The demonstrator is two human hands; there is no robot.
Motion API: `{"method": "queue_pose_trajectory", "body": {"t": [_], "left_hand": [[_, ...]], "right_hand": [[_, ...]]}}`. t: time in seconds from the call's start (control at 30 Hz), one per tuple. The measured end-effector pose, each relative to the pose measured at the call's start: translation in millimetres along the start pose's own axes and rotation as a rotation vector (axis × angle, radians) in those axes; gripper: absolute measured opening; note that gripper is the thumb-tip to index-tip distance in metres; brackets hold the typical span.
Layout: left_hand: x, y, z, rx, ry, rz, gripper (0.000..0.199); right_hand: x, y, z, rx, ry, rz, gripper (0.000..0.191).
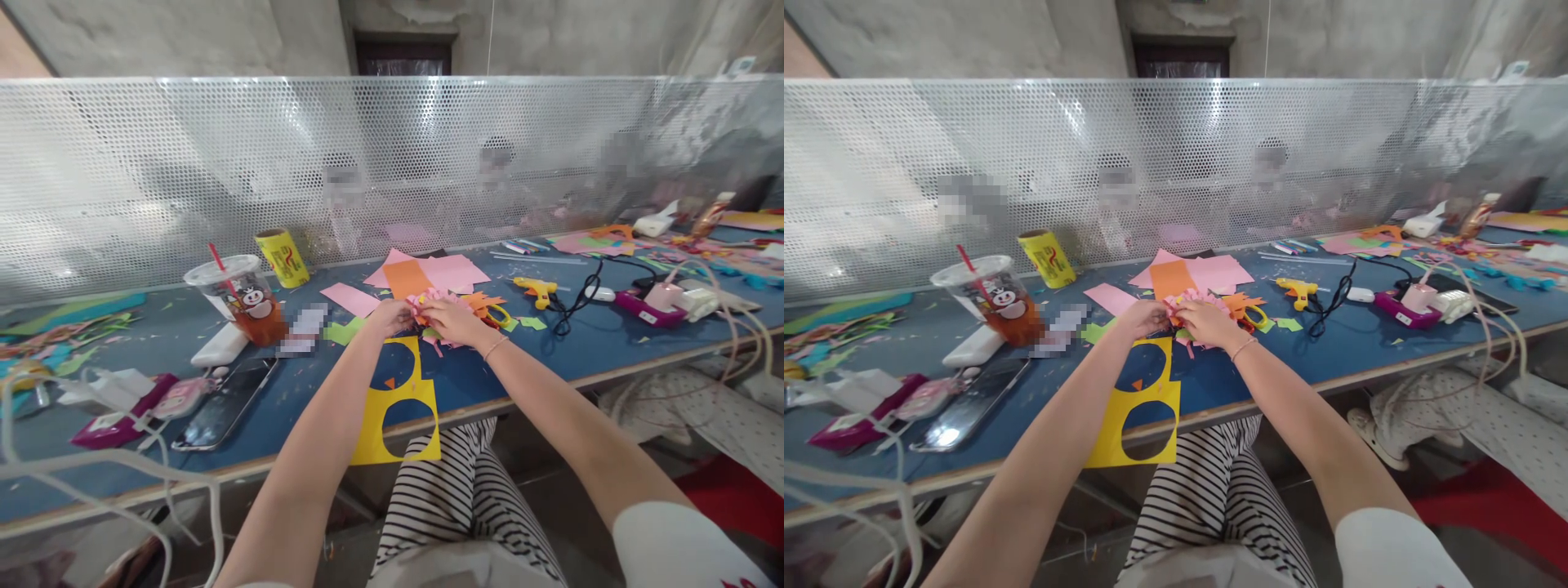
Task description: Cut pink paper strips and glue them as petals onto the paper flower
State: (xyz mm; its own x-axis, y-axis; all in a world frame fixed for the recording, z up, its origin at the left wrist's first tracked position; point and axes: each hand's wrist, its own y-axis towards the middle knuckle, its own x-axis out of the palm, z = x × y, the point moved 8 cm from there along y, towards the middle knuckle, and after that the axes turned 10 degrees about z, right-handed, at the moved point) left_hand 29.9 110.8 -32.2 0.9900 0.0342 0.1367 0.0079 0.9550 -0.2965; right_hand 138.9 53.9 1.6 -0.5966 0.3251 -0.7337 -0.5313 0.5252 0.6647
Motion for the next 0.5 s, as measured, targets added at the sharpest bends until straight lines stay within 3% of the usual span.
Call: {"method": "queue_pose_trajectory", "body": {"t": [0.3, 0.5], "left_hand": [[-10.2, 7.0, -4.5, 0.085, 0.184, 0.041, 0.039], [-10.3, 7.2, -4.9, 0.086, 0.240, 0.059, 0.037]], "right_hand": [[6.7, -1.5, -3.9, -0.007, -0.106, -0.061, 0.032], [17.1, -6.1, 2.0, 0.024, -0.186, -0.150, 0.035]]}}
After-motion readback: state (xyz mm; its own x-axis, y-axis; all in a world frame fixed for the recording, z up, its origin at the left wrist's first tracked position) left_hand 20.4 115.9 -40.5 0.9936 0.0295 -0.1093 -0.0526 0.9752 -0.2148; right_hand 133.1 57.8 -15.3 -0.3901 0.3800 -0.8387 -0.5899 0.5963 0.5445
